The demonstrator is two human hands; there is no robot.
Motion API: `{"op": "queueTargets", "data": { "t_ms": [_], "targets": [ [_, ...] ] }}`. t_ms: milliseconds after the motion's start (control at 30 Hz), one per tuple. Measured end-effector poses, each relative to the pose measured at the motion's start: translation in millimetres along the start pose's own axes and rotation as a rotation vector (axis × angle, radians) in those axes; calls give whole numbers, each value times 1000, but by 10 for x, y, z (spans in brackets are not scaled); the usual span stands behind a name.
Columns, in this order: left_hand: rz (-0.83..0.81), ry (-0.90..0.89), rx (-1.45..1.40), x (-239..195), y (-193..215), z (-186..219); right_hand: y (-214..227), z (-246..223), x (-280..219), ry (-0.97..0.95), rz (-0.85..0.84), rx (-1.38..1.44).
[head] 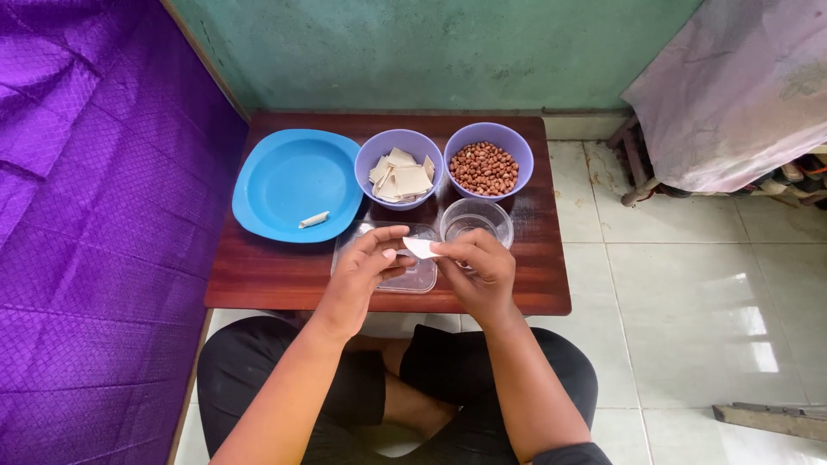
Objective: The person sits on the floor and wraps peanuts in small square wrappers. They place a peanut on a wrapper, fold the wrapper around it, and place the finished item on a blue plate.
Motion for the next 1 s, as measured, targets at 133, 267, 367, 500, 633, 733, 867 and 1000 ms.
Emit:
{"op": "queueTargets", "data": {
  "t_ms": [133,267,367,500,633,733,867,1000],
  "targets": [
    [-13,93,-87,0,-38,-81,18,-125,31,124,-21,-48],
    [71,159,-209,-4,-22,-109,-14,-232,60,257,-24,-66],
    [137,132,-209,29,31,-147,-41,-227,58,265,-67,-23],
    [187,89,-216,28,40,-134,-95,-32,-58,3,-81,320],
    [202,83,-230,-7,8,-100,-217,296,-288,-322,-38,596],
    [184,85,-240,-19,1,-93,-221,365,-302,-448,25,657],
    [158,105,-281,-35,-20,-68,-222,499,-363,-561,22,690],
    [130,136,-339,-42,-50,-35,-206,591,-395,-621,43,727]
  ]
}}
Point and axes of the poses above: each hand's wrist, its own x-axis towards the middle knuckle, its own y-axis out of the back of the hand, z = x × y, the point moved 4 cm from there along x, towards the middle knuckle, and after that the axes turned 1 degree about z, right-handed, at the moved point
